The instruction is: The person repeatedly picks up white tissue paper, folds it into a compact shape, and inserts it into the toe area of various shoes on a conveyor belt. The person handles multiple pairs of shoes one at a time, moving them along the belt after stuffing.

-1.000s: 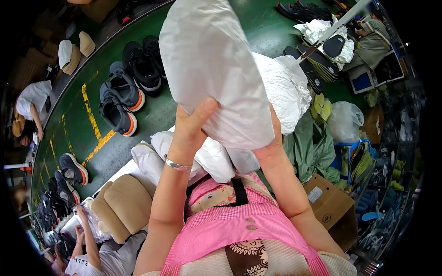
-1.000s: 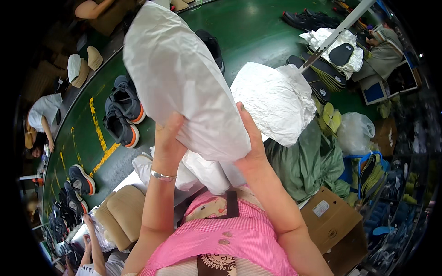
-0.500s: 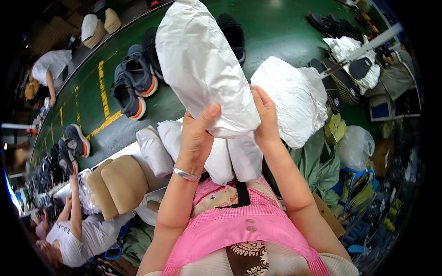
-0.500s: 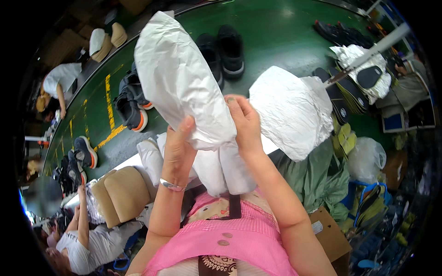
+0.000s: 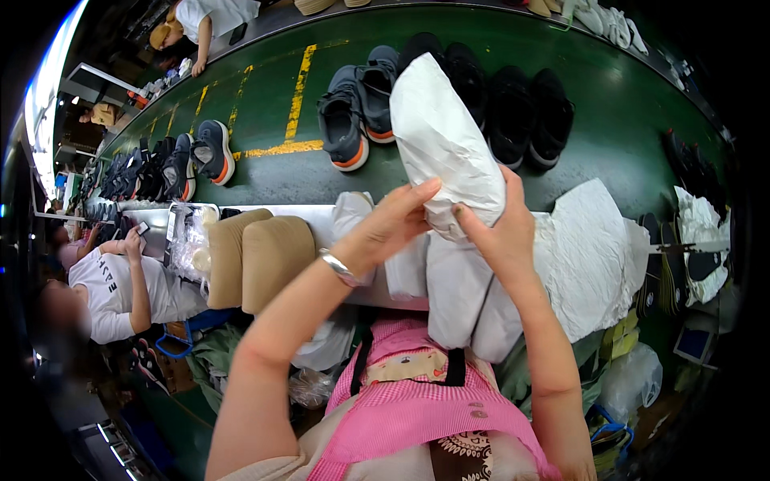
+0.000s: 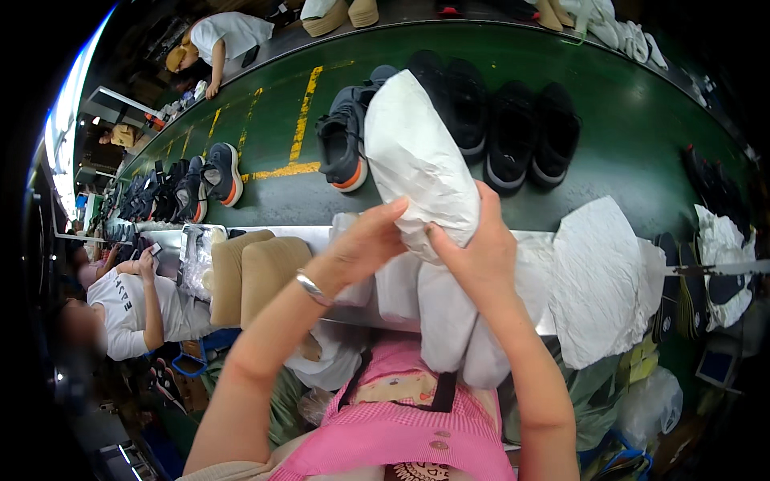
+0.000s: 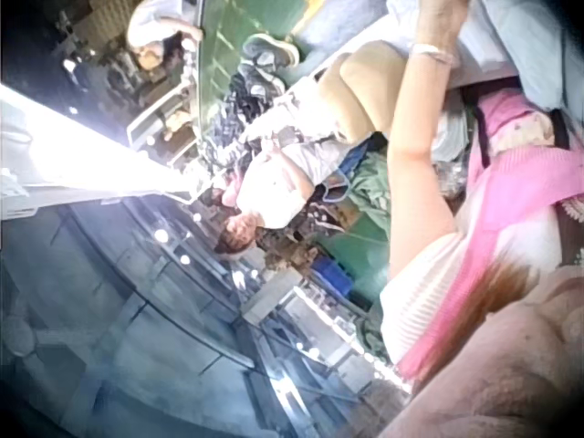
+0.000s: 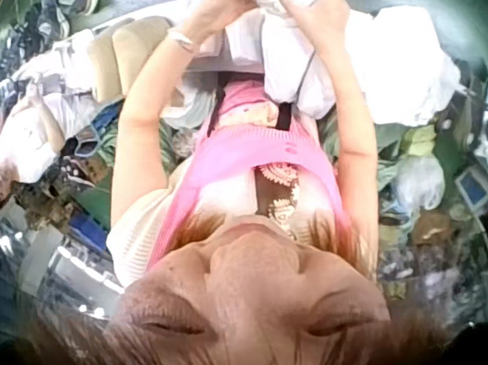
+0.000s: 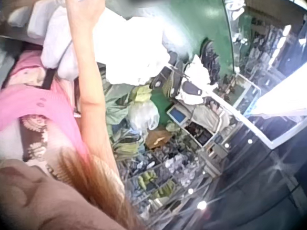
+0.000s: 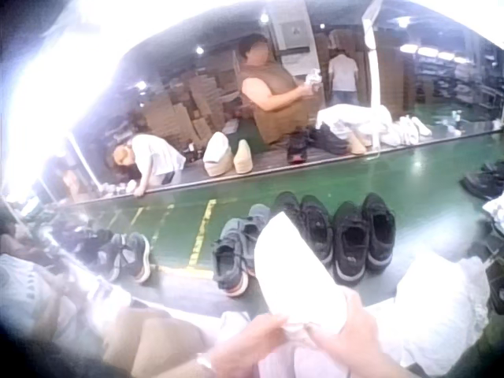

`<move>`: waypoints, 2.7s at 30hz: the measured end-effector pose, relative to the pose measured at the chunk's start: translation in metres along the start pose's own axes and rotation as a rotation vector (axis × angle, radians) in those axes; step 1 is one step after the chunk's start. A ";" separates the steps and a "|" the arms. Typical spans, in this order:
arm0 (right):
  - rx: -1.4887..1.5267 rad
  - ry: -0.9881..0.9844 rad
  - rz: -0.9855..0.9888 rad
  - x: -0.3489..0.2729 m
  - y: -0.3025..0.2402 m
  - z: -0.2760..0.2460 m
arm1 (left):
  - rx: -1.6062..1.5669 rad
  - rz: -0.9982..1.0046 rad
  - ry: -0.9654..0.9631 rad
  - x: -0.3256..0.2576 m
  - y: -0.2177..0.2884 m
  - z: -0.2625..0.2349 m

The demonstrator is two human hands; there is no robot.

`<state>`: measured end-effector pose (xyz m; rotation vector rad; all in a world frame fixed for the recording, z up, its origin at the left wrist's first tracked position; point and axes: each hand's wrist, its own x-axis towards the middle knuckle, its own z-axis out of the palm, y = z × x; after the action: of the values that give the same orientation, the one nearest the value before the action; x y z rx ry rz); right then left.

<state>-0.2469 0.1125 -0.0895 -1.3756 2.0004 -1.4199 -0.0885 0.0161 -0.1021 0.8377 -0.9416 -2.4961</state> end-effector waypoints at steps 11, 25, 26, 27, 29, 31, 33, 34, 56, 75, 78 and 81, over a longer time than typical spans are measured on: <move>0.142 -0.355 0.351 0.051 -0.011 0.074 | 2.291 0.090 0.536 0.106 0.124 -0.227; -0.101 -0.603 0.350 0.105 -0.018 0.160 | 1.669 0.688 0.360 0.125 0.162 -0.286; -0.142 -0.617 0.358 0.115 -0.017 0.164 | 1.723 0.669 0.327 0.128 0.161 -0.287; -0.159 -0.607 0.404 0.125 -0.017 0.165 | 1.780 0.631 0.288 0.129 0.160 -0.287; -0.251 -0.619 0.401 0.144 -0.021 0.161 | 1.641 0.516 0.289 0.120 0.158 -0.284; -0.415 -0.621 0.214 0.153 -0.032 0.162 | 1.566 0.499 0.219 0.106 0.149 -0.276; -0.588 -0.665 0.018 0.157 -0.043 0.169 | 1.505 0.269 0.288 0.097 0.142 -0.268; -0.694 -0.617 -0.127 0.154 -0.048 0.179 | 1.531 0.276 0.309 0.096 0.140 -0.265; -0.646 -0.563 -0.149 0.144 -0.005 0.257 | 1.618 0.477 0.417 0.099 0.131 -0.266; -0.413 -0.400 -0.320 0.135 0.034 0.300 | 1.798 0.378 0.461 0.079 0.144 -0.266; -0.371 -0.328 -0.383 0.151 0.038 0.281 | 1.599 0.371 0.585 0.071 0.136 -0.269; -0.459 -0.479 -0.464 0.165 0.044 0.301 | 1.649 0.177 0.709 0.078 0.120 -0.272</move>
<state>-0.1351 -0.1878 -0.2218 -2.2388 1.8068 -0.6692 0.0363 -0.2400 -0.2161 1.6655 -2.4334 -0.6135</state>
